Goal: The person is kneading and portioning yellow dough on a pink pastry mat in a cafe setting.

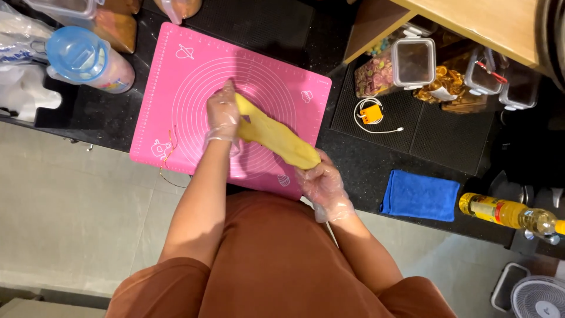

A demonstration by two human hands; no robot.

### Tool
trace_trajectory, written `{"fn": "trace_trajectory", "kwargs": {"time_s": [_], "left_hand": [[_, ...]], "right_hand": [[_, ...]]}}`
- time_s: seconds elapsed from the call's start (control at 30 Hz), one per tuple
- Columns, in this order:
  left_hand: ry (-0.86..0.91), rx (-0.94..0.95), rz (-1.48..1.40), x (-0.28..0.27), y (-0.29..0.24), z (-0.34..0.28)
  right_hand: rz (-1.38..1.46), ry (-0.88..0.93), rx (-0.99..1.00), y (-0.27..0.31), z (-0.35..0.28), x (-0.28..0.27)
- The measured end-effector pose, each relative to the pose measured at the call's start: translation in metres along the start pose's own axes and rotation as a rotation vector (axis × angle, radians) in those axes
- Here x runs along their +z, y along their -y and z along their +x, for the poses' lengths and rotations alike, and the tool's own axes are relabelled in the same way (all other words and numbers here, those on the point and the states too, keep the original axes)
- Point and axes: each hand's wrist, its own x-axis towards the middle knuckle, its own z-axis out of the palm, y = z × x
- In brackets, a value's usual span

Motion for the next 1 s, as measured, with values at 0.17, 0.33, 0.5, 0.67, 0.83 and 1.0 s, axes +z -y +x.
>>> {"fn": "trace_trajectory", "kwargs": {"time_s": [0.17,0.33,0.5,0.67,0.83,1.0], "left_hand": [[-0.015,-0.331,-0.152,-0.021,-0.009,0.006],[-0.084,-0.583,-0.507,-0.055,-0.04,-0.001],[-0.153,-0.704,-0.489,-0.09,-0.017,0.006],[-0.281,-0.591,-0.771,-0.146,0.084,0.038],[0.084,-0.724,-0.894,-0.11,-0.066,-0.038],[0.121,-0.649,-0.972,-0.081,-0.041,-0.072]], "right_hand": [[0.042,0.047,0.005,0.007,-0.007,-0.012],[-0.049,0.158,-0.049,0.015,-0.012,-0.06],[-0.044,-0.11,-0.109,0.046,-0.033,-0.018],[-0.044,0.03,-0.384,0.116,-0.066,-0.016],[-0.436,0.055,-0.422,0.12,-0.054,-0.002],[-0.309,0.132,-0.366,0.094,-0.034,0.073]]}}
